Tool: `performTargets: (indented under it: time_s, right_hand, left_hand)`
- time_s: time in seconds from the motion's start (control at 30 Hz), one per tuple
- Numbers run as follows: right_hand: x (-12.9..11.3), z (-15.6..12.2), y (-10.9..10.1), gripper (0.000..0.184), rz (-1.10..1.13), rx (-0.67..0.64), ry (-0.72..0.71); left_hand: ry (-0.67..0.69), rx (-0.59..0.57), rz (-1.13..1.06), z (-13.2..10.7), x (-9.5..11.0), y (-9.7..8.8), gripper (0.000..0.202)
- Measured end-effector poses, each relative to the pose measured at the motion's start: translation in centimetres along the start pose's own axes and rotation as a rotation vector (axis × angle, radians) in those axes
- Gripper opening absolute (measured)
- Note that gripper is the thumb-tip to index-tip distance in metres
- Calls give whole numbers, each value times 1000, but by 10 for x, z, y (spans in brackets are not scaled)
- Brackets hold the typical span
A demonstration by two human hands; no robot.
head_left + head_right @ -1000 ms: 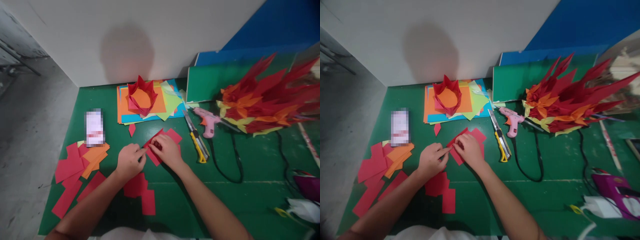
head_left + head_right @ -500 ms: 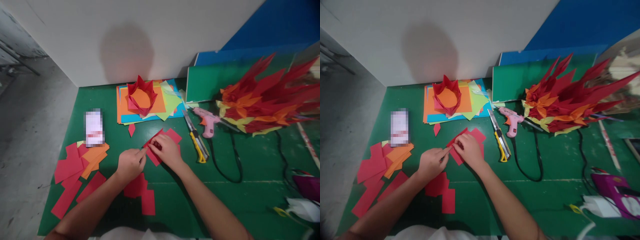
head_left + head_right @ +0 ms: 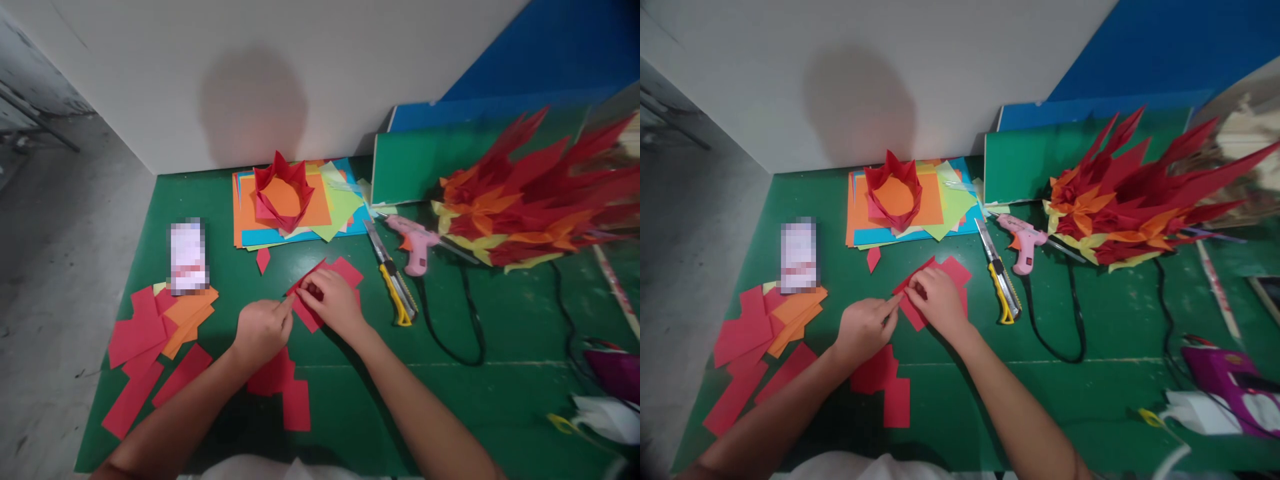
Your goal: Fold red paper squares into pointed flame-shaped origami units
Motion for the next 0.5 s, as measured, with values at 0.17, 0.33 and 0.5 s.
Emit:
performTargets:
  time_s: [0.17, 0.33, 0.5]
  right_hand:
    - [0, 0, 0, 16, 1, 6, 0]
    - [1, 0, 0, 18, 11, -10, 12]
    - [1, 0, 1, 18, 19, -13, 22]
  left_hand:
    - [-33, 6, -20, 1, 1, -3, 25]
    - [-55, 42, -41, 2, 0, -5, 24]
    - [-18, 38, -39, 2, 0, -1, 25]
Point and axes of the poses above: each hand's wrist, its own z-axis towards the middle knuckle, its own y-axis out of the palm, x = y × z, the point moved 3 cm from there along z, towards the middle knuckle, and after that the axes turned 12 degrees about -y, right-handed, at the moved point
